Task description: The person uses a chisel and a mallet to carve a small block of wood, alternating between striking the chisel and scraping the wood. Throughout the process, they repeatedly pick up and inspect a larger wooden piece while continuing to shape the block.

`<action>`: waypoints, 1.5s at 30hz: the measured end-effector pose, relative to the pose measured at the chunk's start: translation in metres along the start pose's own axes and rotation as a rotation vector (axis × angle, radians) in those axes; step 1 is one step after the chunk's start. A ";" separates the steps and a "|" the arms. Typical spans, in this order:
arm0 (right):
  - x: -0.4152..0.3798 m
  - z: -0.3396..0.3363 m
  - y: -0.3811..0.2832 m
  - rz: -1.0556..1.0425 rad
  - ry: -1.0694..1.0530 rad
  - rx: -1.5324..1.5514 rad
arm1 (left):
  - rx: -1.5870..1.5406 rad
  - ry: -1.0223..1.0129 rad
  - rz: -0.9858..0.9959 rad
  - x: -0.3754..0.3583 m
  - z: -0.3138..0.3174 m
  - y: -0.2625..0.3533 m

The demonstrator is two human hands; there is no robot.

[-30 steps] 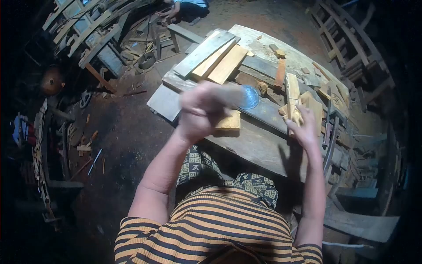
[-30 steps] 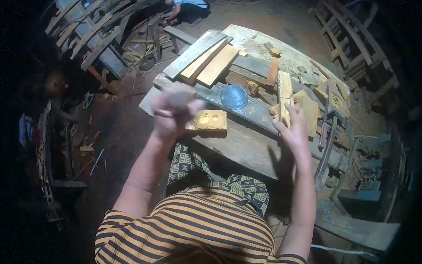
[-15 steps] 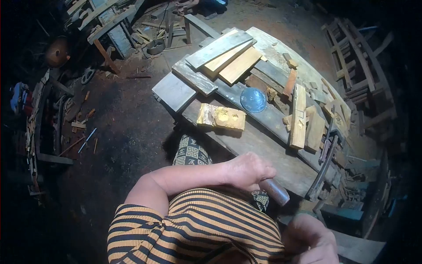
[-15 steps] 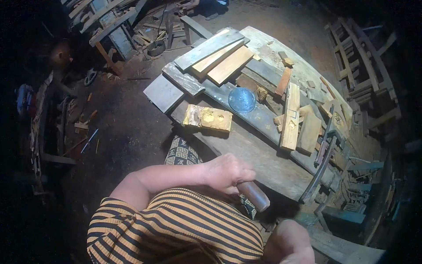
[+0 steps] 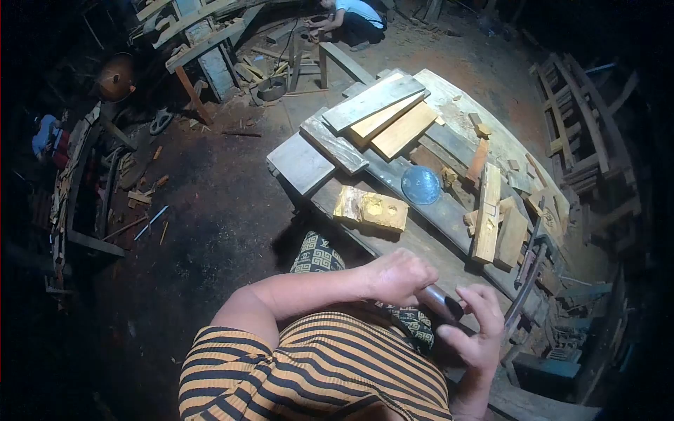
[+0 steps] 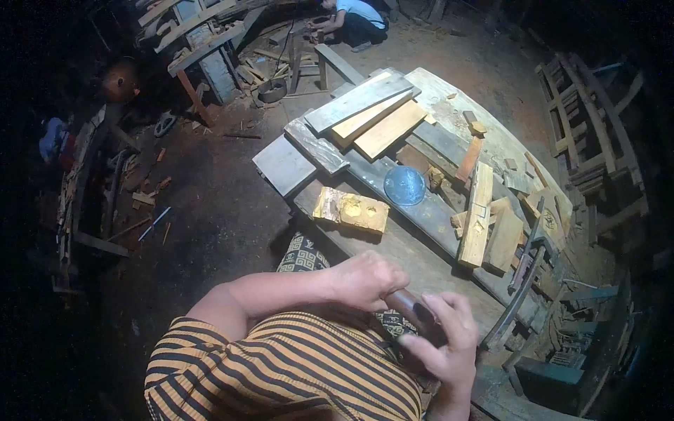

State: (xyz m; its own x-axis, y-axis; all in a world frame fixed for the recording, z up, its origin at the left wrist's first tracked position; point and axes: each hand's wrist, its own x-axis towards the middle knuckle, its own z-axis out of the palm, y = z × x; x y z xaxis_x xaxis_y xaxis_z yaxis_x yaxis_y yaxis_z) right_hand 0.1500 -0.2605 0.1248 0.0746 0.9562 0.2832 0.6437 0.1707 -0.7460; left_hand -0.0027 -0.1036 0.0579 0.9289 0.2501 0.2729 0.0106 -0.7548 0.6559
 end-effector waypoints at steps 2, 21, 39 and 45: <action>-0.004 0.007 0.006 0.114 0.053 0.008 | -0.003 -0.040 0.000 0.003 0.003 0.003; -0.021 -0.016 0.042 0.416 0.715 0.416 | 0.507 0.386 -0.294 -0.064 -0.023 -0.110; 0.024 -0.008 0.027 0.496 0.382 0.331 | 0.437 0.613 -0.415 -0.046 0.018 -0.108; 0.034 -0.011 0.027 0.506 0.263 0.309 | 0.476 0.564 -0.405 -0.047 0.017 -0.111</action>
State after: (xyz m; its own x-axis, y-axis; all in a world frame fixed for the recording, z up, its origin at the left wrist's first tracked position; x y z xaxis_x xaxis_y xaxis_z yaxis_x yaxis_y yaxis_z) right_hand 0.1782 -0.2257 0.1206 0.5205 0.8530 -0.0397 0.2340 -0.1872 -0.9541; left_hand -0.0417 -0.0418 -0.0392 0.4974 0.7266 0.4740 0.5757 -0.6851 0.4463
